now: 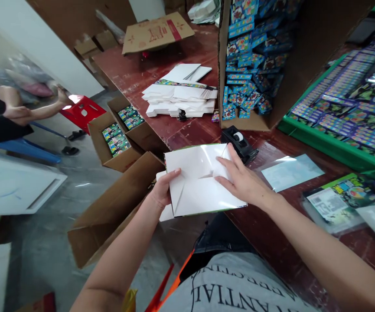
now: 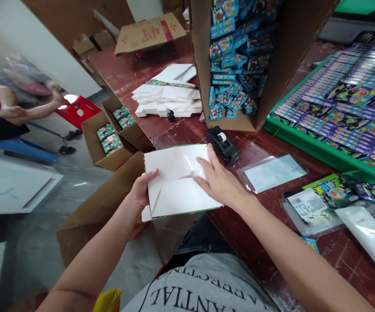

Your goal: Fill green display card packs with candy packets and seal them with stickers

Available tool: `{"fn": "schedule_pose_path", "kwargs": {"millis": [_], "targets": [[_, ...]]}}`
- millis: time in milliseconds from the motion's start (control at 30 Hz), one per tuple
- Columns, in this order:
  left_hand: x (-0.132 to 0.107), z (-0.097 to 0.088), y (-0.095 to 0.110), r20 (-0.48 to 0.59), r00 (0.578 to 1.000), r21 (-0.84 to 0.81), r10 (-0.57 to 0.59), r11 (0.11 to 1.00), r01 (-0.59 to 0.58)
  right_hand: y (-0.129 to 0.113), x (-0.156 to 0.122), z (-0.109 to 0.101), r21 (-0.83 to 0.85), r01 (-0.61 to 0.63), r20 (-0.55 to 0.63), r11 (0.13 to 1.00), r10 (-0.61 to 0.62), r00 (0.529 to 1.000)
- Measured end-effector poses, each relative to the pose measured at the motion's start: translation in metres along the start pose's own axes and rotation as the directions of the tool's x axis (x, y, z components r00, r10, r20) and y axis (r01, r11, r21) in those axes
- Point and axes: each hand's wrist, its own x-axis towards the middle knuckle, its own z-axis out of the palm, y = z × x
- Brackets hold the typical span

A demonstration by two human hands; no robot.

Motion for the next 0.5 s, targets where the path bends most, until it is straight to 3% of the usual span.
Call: {"fn": "schedule_pose_path", "kwargs": {"millis": [200, 367, 500], "targets": [[-0.002, -0.004, 0.0, 0.019, 0.998, -0.02, 0.056, 0.998, -0.055, 0.009, 0.005, -0.004, 0.147, 0.01, 0.031, 0.989, -0.015, 0.999], [-0.005, 0.005, -0.019, 0.088, 0.977, -0.116, 0.194, 0.976, -0.183, 0.0, 0.004, 0.001, 0.178, -0.039, -0.022, 0.983, 0.044, 0.999], [-0.007, 0.011, -0.029, 0.033, 0.987, -0.132, 0.159, 0.979, -0.154, 0.0, 0.001, 0.01, 0.155, -0.053, -0.021, 0.987, 0.057, 0.998]]}}
